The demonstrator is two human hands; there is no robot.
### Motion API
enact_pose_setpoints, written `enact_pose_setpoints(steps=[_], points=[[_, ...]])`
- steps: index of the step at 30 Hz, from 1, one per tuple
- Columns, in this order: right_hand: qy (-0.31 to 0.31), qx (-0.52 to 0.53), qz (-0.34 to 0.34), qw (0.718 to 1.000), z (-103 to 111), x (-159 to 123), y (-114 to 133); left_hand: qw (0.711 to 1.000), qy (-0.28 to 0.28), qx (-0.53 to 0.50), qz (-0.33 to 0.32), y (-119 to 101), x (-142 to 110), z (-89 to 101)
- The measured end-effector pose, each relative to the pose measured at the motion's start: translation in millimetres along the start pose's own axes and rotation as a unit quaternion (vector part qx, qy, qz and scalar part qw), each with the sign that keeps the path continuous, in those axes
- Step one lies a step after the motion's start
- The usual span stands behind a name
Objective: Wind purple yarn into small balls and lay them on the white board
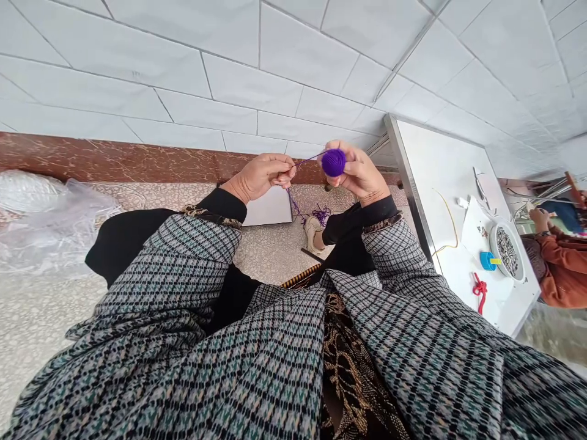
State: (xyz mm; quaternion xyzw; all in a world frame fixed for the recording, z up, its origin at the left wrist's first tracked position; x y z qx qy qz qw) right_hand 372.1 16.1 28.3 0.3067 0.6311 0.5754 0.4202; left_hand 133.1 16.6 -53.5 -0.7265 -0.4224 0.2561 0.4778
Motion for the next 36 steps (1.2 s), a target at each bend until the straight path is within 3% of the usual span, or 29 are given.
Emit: enact_pose_setpoints(steps=[4,8,12,14,18,20,22,23,26,28,30,33,36], points=[[-0.016,0.049,0.067,0.996,12,0,-6,0.998,-0.062,-0.011,0.006,0,0,2.9],[-0.132,0.093,0.15,0.976,36,-7,2,0.99,-0.131,0.043,0.034,-2,0,7.5],[-0.151,0.057,0.137,0.977,40,-13,26,0.977,-0.182,0.104,0.039,-4,0,12.5],[-0.193,0.056,0.148,0.968,35,-6,34,0.979,-0.133,0.147,0.038,-3,-1,9.7],[-0.294,0.034,0.166,0.941,28,33,23,0.969,0.115,0.211,0.065,-1,-5,-7.9],[-0.327,-0.039,0.139,0.934,26,53,6,0.957,0.189,0.213,0.057,-3,-9,-13.9],[-0.302,-0.145,0.088,0.938,21,64,-13,0.954,0.209,0.209,0.044,-7,-11,-13.8],[-0.26,-0.204,0.06,0.942,17,65,-22,0.957,0.205,0.202,0.039,-8,-11,-11.2],[-0.037,-0.353,-0.006,0.935,-1,50,-44,0.979,0.132,0.156,0.007,-13,-10,6.3],[0.112,-0.328,-0.021,0.938,-8,33,-51,0.993,0.037,0.108,-0.028,-15,-8,23.2],[0.195,-0.218,-0.017,0.956,-10,18,-52,0.995,-0.049,0.075,-0.048,-16,-7,37.5],[0.172,-0.045,0.036,0.983,-8,9,-41,0.991,-0.101,0.088,-0.027,-13,-5,41.8],[0.064,0.049,0.116,0.99,-10,17,-22,0.99,-0.046,0.13,0.019,-6,-3,25.3]])
Point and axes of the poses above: each hand's wrist, its own x-axis towards the middle knuckle, its own z-axis out of the back of the hand, y = z × x, the point moved 2 cm from there along x, towards the middle knuckle, and after that the axes turned 1 degree about -x, right-handed, at the moved point
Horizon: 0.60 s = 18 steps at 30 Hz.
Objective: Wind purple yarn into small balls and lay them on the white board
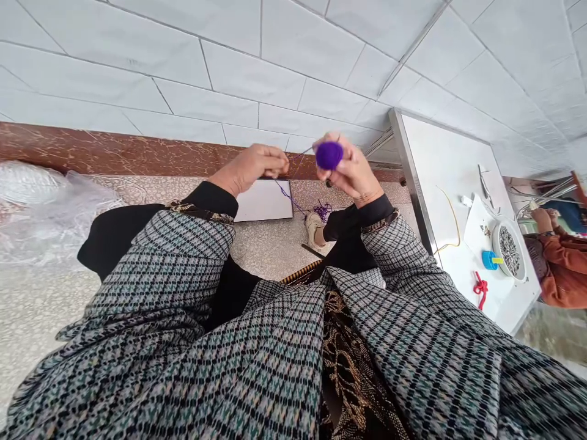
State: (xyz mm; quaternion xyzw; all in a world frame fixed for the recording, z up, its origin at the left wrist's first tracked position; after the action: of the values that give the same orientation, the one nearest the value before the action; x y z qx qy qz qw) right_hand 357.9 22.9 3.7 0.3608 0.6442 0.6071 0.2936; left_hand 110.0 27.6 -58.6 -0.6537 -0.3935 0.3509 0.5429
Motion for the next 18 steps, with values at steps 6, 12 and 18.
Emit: enact_pose_setpoints(steps=[6,12,18], points=[[-0.126,-0.223,-0.004,0.967,-1,36,-3,0.977,0.2,0.074,0.001,-5,-6,-24.2],[0.22,-0.246,-0.102,0.938,-6,8,-24,0.994,0.091,0.067,-0.005,-9,-7,-5.4],[-0.021,-0.003,0.038,0.999,-12,5,13,0.996,0.068,0.052,-0.018,-6,-6,-11.5]])
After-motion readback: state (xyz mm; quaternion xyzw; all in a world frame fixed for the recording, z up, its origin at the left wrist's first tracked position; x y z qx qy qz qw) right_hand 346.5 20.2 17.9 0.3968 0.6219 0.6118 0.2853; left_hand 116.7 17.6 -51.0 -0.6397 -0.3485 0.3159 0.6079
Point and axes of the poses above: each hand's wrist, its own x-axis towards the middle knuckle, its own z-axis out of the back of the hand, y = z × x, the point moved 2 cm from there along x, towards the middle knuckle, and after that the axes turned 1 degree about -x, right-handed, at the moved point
